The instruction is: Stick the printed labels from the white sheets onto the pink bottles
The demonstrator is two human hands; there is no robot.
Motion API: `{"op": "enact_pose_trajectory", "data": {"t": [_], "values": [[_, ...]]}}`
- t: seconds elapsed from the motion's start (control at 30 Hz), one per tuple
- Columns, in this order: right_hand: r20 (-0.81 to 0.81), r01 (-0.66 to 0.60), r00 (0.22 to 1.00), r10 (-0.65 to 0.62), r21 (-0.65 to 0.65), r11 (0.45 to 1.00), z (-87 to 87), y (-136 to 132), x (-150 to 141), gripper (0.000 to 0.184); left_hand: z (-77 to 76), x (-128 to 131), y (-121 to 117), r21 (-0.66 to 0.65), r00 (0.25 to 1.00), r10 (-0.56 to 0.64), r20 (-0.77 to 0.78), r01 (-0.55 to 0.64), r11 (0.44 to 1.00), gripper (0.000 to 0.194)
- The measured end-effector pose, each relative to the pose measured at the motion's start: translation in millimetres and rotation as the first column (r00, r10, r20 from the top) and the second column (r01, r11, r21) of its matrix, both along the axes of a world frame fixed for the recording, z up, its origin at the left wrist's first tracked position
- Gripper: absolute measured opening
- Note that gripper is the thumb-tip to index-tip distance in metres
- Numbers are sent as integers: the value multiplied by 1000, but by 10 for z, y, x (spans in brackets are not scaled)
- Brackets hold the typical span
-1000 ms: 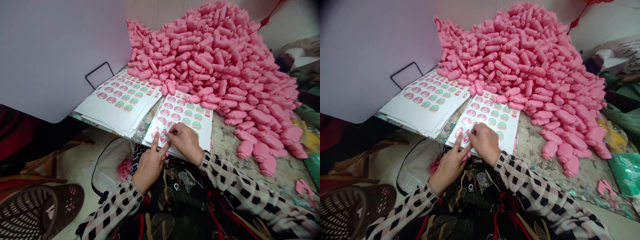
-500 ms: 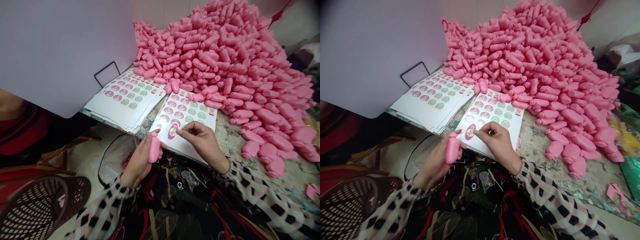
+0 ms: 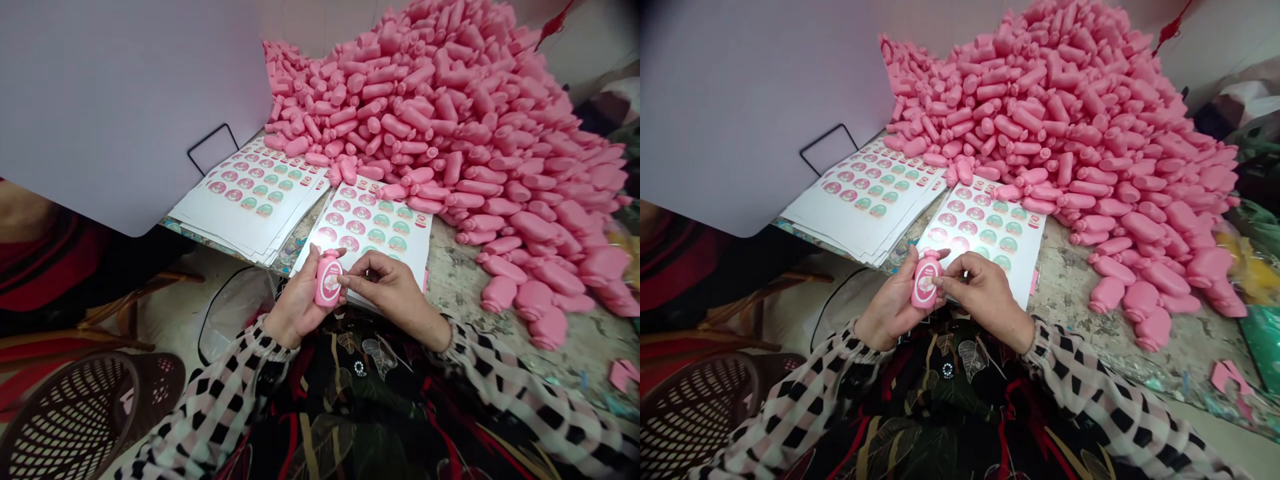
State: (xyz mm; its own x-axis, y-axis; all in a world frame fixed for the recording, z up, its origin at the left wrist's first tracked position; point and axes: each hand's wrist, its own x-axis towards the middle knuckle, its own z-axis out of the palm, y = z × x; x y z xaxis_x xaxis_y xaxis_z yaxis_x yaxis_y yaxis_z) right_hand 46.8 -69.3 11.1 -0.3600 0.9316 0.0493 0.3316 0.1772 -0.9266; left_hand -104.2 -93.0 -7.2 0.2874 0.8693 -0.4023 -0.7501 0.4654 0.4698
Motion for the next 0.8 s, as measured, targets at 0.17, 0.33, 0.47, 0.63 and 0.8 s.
{"op": "enact_pose_trajectory", "data": {"t": [0.17,0.33,0.47,0.63,0.8], "values": [[43,-15,999,14,26,1000,-26,8,0,19,-16,-2,8,28,999,-21,-25,21,999,56],[83,-14,997,10,43,999,-85,20,4,18,8,2,6,57,998,-33,-52,36,998,62],[111,-22,994,16,55,998,-91,7,20,19,60,-54,-36,66,977,-124,-172,137,988,59],[209,-122,974,87,162,979,-43,33,121,16,87,-134,-107,77,919,-250,-305,286,955,62],[209,13,976,-58,211,977,-43,87,164,18,53,-78,-121,76,916,-283,-283,316,946,52]]}}
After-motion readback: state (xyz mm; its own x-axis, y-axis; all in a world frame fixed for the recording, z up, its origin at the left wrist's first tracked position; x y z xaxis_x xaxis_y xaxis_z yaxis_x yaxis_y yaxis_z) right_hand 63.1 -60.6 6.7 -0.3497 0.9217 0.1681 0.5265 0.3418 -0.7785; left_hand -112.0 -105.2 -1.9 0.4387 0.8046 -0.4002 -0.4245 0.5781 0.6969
